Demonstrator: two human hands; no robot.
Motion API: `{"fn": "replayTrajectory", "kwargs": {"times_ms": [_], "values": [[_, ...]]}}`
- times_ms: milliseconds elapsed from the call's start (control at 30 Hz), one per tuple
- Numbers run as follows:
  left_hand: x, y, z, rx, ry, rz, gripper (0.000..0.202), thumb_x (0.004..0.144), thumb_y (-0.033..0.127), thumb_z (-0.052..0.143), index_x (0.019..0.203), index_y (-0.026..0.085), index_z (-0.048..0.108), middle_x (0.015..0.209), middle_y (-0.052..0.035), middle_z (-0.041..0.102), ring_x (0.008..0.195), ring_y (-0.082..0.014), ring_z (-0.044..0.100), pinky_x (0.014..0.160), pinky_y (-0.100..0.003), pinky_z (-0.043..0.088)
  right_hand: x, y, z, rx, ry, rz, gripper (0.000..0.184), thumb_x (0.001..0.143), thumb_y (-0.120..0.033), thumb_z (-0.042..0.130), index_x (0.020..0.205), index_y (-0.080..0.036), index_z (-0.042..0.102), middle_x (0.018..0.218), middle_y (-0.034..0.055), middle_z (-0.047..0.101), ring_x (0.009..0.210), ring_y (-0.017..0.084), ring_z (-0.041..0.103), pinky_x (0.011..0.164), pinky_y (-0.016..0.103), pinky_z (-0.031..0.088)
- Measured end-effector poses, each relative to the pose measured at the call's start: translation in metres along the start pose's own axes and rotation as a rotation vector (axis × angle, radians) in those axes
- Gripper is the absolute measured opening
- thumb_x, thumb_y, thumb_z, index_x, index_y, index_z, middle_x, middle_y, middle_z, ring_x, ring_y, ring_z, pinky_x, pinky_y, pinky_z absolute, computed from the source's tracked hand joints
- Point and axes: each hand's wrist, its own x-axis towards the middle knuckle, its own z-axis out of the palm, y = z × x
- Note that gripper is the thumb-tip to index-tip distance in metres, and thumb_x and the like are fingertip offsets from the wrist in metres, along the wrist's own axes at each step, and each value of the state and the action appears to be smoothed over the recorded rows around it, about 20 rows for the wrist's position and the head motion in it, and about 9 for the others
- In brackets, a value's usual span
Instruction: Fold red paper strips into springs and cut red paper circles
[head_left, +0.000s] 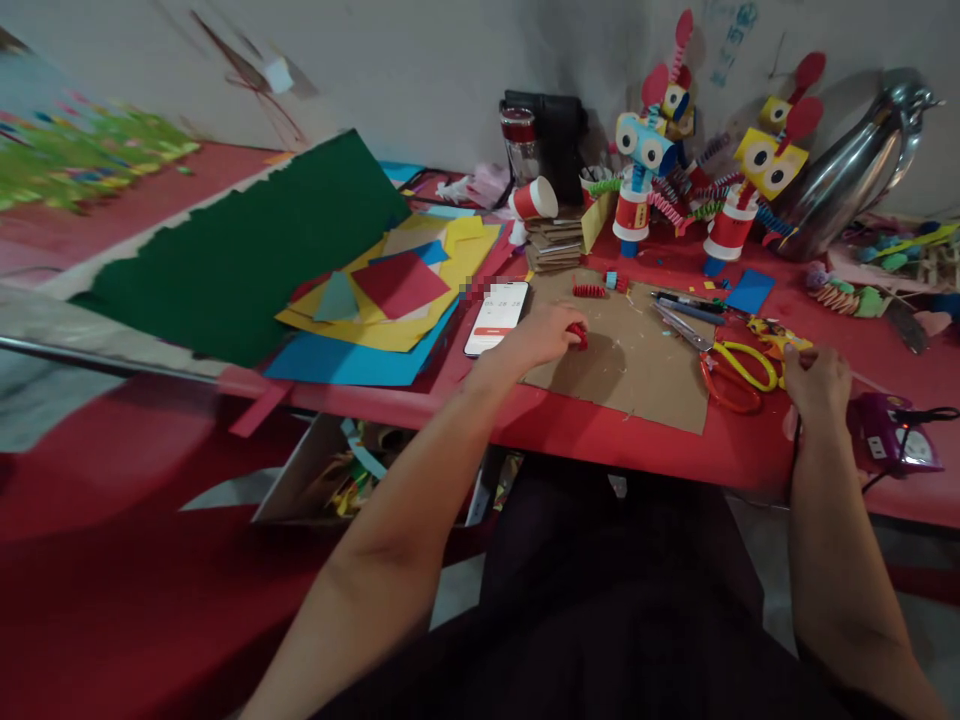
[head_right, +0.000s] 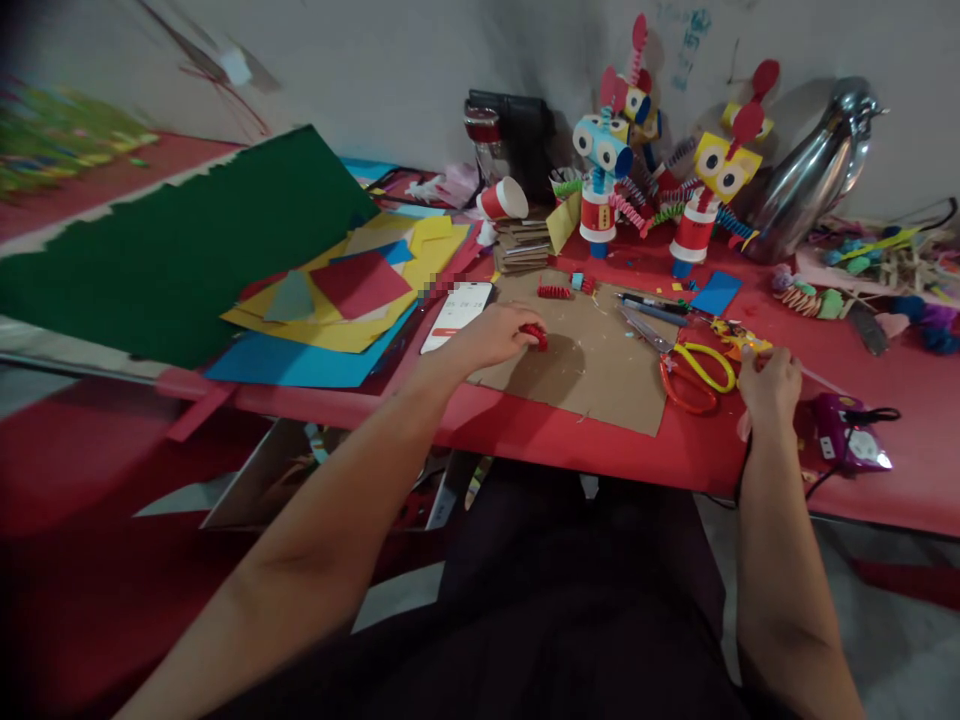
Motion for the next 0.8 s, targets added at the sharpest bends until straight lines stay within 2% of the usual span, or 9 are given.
{"fn": "replayTrajectory", "kwargs": {"times_ms": [233, 333, 433, 567, 633, 700, 800], "values": [[0.001, 0.003, 0.007, 0.028, -0.03, 0.015, 0.021, 0.077, 0.006, 0.053, 0.084, 0.017, 0.069, 0.092, -0.0066, 0.069, 0.092, -0.0193, 0.062, 0.086, -0.034, 0.047, 0.002, 0.007, 0.008, 0.012, 0.054, -0.045, 0.012, 0.081, -0.029, 0.054, 0.084, -0.017, 0.053, 0.08, 0.0124, 0.056, 0.099, 0.028, 0.052, 0.089, 0.042, 0.044], [0.0, 0.006, 0.009, 0.03, -0.013, -0.027, 0.019, 0.077, 0.008, 0.056, 0.088, 0.017, 0.068, 0.094, -0.0071, 0.07, 0.092, -0.0199, 0.062, 0.085, -0.034, 0.047, 0.002, 0.012, 0.013, 0.042, 0.129, -0.084, 0.013, 0.08, -0.029, 0.056, 0.086, -0.018, 0.054, 0.087, 0.0136, 0.056, 0.098, 0.028, 0.053, 0.089, 0.044, 0.044], [-0.001, 0.009, 0.008, 0.02, -0.015, -0.057, 0.017, 0.078, 0.009, 0.056, 0.086, 0.018, 0.068, 0.086, -0.0054, 0.07, 0.084, -0.0187, 0.063, 0.078, -0.032, 0.048, 0.004, 0.015, 0.015, 0.062, 0.228, -0.142, 0.014, 0.077, -0.027, 0.058, 0.088, -0.018, 0.056, 0.094, 0.0155, 0.056, 0.097, 0.029, 0.054, 0.09, 0.045, 0.044], [-0.002, 0.007, 0.008, 0.049, -0.028, 0.012, 0.02, 0.078, 0.008, 0.054, 0.084, 0.018, 0.069, 0.088, -0.0045, 0.069, 0.083, -0.0167, 0.062, 0.079, -0.03, 0.049, 0.004, 0.009, 0.007, 0.108, 0.297, -0.243, 0.011, 0.078, -0.025, 0.056, 0.086, -0.018, 0.058, 0.093, 0.0148, 0.058, 0.095, 0.028, 0.057, 0.088, 0.046, 0.046], [-0.002, 0.005, 0.009, 0.094, -0.052, 0.038, 0.024, 0.078, 0.007, 0.052, 0.09, 0.016, 0.07, 0.098, -0.007, 0.068, 0.086, -0.0167, 0.062, 0.083, -0.03, 0.048, 0.0, -0.001, -0.001, 0.145, 0.282, -0.304, 0.01, 0.078, -0.025, 0.055, 0.085, -0.018, 0.06, 0.089, 0.0137, 0.06, 0.091, 0.027, 0.059, 0.085, 0.045, 0.048], [-0.001, 0.003, 0.01, 0.14, -0.09, 0.029, 0.032, 0.078, 0.004, 0.048, 0.098, 0.014, 0.07, 0.107, -0.0102, 0.065, 0.088, -0.0165, 0.063, 0.084, -0.03, 0.048, -0.008, -0.017, -0.01, 0.199, 0.215, -0.394, 0.01, 0.079, -0.025, 0.054, 0.082, -0.018, 0.062, 0.085, 0.012, 0.063, 0.086, 0.025, 0.061, 0.081, 0.042, 0.049], [-0.001, 0.003, 0.012, 0.144, -0.125, -0.011, 0.042, 0.079, 0.001, 0.042, 0.109, 0.014, 0.068, 0.112, -0.0115, 0.063, 0.092, -0.0163, 0.063, 0.086, -0.029, 0.047, -0.029, -0.051, -0.016, 0.351, -0.024, -0.591, 0.013, 0.082, -0.025, 0.052, 0.079, -0.02, 0.064, 0.082, 0.0076, 0.069, 0.078, 0.02, 0.063, 0.075, 0.036, 0.05]]}}
